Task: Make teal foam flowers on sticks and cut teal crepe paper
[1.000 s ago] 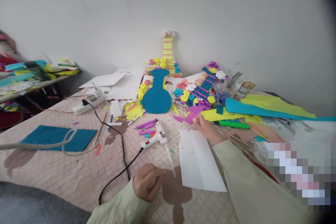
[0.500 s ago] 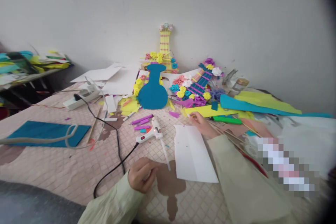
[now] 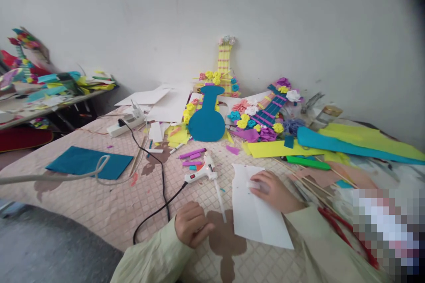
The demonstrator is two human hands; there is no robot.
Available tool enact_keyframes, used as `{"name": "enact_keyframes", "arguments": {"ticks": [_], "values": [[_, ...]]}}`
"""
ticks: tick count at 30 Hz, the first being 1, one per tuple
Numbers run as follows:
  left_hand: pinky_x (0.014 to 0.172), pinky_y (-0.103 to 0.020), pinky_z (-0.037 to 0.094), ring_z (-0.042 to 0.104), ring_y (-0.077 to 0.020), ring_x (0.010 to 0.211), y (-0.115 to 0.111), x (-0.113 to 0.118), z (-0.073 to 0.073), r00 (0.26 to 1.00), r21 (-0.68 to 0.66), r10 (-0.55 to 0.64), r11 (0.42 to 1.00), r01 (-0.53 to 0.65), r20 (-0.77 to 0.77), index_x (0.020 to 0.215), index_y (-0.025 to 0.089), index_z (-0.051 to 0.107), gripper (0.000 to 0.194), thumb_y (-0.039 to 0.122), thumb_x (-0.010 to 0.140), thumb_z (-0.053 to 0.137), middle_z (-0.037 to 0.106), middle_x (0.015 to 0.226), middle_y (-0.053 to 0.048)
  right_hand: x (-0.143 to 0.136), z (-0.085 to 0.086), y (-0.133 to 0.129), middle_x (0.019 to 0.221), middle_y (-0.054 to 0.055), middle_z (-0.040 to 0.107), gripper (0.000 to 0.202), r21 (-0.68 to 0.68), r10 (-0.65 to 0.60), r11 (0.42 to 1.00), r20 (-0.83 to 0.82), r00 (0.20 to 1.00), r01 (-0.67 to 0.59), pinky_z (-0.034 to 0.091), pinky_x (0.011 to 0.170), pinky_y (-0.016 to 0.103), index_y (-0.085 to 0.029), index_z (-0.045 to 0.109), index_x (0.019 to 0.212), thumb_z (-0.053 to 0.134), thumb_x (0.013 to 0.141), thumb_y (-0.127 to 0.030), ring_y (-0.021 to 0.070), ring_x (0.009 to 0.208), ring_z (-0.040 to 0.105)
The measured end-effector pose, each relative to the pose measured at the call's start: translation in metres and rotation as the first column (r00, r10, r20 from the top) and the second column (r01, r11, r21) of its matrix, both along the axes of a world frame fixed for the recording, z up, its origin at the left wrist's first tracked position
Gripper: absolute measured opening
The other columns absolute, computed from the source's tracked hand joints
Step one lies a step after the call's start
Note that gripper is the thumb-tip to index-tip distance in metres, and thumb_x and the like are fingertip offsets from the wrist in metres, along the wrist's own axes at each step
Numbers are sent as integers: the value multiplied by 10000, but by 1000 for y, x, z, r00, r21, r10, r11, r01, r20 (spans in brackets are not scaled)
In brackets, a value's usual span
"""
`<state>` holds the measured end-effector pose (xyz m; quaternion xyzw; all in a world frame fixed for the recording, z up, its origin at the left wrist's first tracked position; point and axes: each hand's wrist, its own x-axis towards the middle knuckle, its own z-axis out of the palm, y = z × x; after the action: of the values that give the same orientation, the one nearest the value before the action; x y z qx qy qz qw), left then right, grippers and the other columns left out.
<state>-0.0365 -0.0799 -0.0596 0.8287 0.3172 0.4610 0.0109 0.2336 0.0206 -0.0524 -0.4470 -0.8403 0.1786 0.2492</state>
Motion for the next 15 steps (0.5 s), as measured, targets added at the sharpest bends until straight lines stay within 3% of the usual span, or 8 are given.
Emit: {"name": "enact_keyframes", "arguments": {"ticks": [4,9,12,15], "values": [[404,-232,301,383,-105,386,0,-5,-3,997,-14,79,997,-78,24,515,183,388,321,134,827,327,417,401,10,3,-1,-1,881,62,609,169,53,-32,998,-44,999,34,408,791,430,-213,597,867,589,711,-277,243,882,535],[463,-179,399,526,-89,468,-7,-6,-6,992,-126,101,988,-90,78,874,135,523,222,132,864,301,582,576,-17,-2,15,-15,828,58,606,111,77,-56,995,-132,990,67,448,745,383,-201,574,855,511,779,-249,203,798,553],[518,-194,443,564,-108,557,-19,10,-1,994,-213,-21,976,43,106,1070,160,512,305,254,896,280,599,642,-32,-24,38,-51,810,28,609,119,65,-15,998,-171,985,26,475,700,280,-199,566,853,462,822,-247,137,757,557],[583,-241,481,595,-146,683,-33,32,5,987,-232,-132,961,149,90,920,216,598,378,371,892,254,616,719,-50,-65,51,-99,872,25,602,142,101,135,988,-237,962,-114,452,755,253,-195,567,889,449,830,-249,125,852,536]]}}
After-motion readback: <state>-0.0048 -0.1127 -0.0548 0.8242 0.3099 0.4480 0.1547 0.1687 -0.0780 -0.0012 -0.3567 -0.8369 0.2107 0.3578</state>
